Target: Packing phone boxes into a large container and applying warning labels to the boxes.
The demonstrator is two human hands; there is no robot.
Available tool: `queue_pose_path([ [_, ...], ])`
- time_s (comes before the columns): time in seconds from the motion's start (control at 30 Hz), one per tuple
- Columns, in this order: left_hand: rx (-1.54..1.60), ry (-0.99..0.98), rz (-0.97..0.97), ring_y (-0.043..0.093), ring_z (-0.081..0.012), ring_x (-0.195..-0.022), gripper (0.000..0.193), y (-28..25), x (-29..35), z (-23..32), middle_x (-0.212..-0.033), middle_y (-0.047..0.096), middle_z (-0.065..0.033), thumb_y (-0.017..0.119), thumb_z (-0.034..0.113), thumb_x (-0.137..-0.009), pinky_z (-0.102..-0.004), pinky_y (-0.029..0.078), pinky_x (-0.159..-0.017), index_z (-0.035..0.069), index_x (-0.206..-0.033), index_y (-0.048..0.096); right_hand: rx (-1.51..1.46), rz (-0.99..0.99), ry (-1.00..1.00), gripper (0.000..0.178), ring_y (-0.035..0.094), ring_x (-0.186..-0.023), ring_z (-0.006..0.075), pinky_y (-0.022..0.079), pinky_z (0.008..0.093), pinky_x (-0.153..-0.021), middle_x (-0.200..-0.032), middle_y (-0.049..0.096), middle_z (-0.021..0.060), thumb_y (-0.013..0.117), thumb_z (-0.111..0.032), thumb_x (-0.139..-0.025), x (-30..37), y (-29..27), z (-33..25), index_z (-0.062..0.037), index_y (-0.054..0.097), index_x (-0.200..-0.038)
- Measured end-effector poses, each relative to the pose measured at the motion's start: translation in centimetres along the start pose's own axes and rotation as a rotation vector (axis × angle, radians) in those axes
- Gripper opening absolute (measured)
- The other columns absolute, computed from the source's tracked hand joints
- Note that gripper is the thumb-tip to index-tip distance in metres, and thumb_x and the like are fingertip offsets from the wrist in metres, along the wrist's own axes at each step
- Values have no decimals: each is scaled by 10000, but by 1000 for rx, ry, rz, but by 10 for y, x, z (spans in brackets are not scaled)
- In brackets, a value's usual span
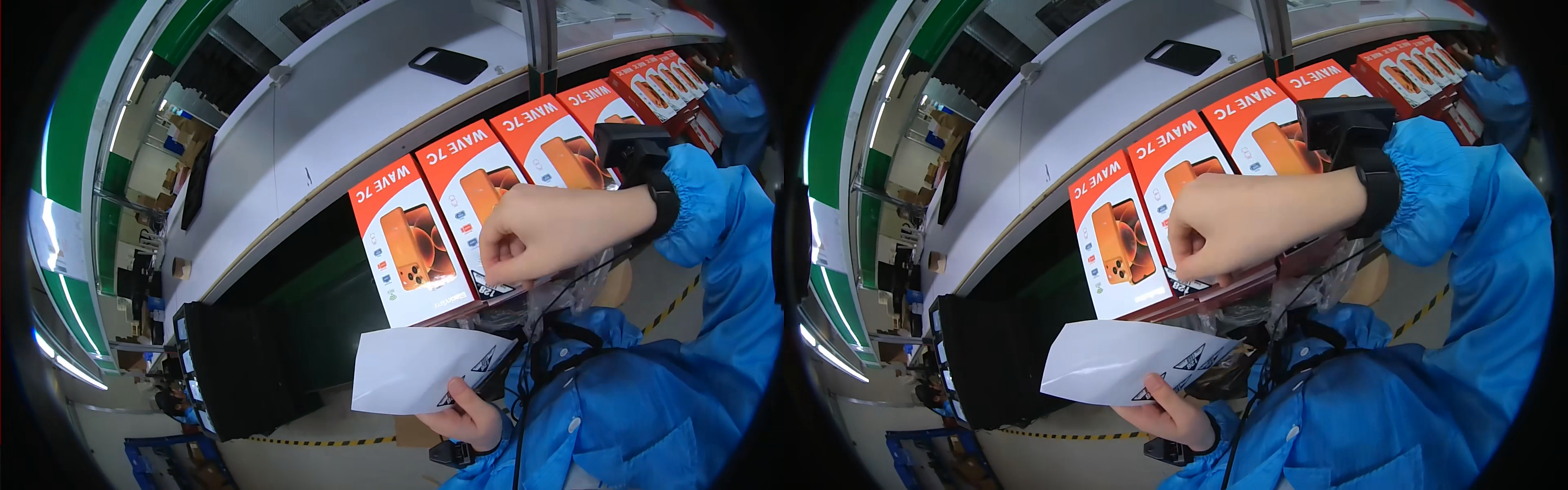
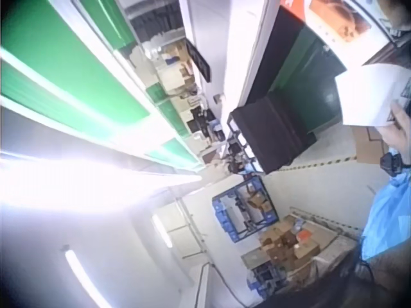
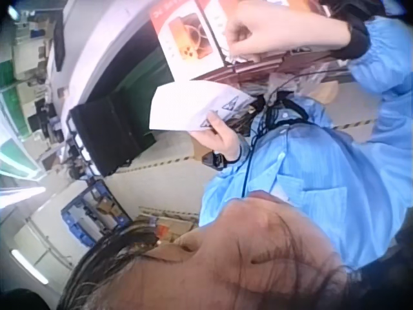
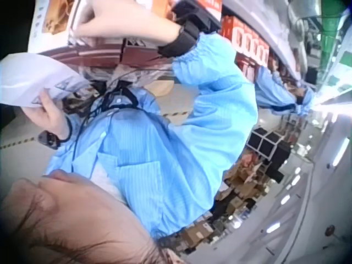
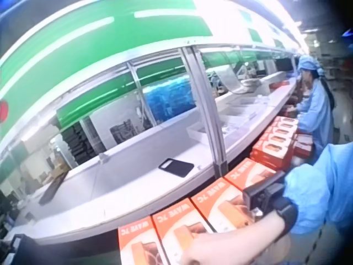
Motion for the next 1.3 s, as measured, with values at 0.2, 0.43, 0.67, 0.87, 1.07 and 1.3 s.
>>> queue_pose_path([
  [0.2, -36, -30, -49, 564, -300, -1016, 534, 3, -2, -7, -1206, 437, -286, 469, 18, -866, -360, 474, -860, -94, -1322, 213, -16, -124, 162, 169, 620, -548, 86, 473, 220, -523, -622, 653, 65, 580, -124, -816, -6, 1, 6, 32, 645, -816],
  [0.43, 88, -119, 56, 497, -310, -1090, 494, 16, -3, -3, -1259, 412, -284, 436, -27, -897, -390, 401, -935, -97, -1331, 210, 21, -140, 155, 163, 639, -548, 102, 470, 218, -512, -634, 657, 73, 568, -106, -826, -8, -1, 8, 36, 644, -809],
  [0.67, 54, -89, 52, 486, -291, -1082, 492, 17, -4, -1, -1243, 415, -277, 469, -14, -898, -374, 391, -933, -104, -1315, 225, 155, -11, -16, 179, 601, -489, 144, 444, 243, -478, -549, 583, 52, 634, -162, -788, -5, 4, 17, 5, 575, -765],
  [0.87, 3, 61, 44, 521, -266, -1076, 536, 4, -4, -2, -1246, 428, -240, 510, 175, -908, -358, 466, -880, -57, -1321, 260, 103, -53, -157, 331, 607, -577, 143, 447, 264, -503, -636, 588, 65, 690, -251, -792, 7, 14, -6, -41, 436, -813],
  [1.07, 329, 85, 81, 607, -209, -798, 487, 1, 6, 17, -889, 599, -173, 692, 350, -816, -317, 496, -740, -31, -984, 438, -205, -181, -46, 271, 602, -698, 135, 469, 262, -568, -754, 548, 66, 669, -214, -829, 31, 40, -10, -68, 441, -806],
  [1.3, 167, 161, -14, 567, -177, -795, 328, -14, 13, 14, -854, 563, -139, 597, 264, -874, -312, 480, -756, -39, -920, 481, 337, 149, -626, 236, 541, -827, 209, 466, 328, -682, -933, 491, 84, 619, -212, -820, 41, 69, -17, -44, 488, -923],
])
Point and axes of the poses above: each hand's wrist, its own x-axis away from the middle knuckle, its own y-axis out of the palm, z = x × y, the point moved 3 cm from there along -x, towards the middle knuckle
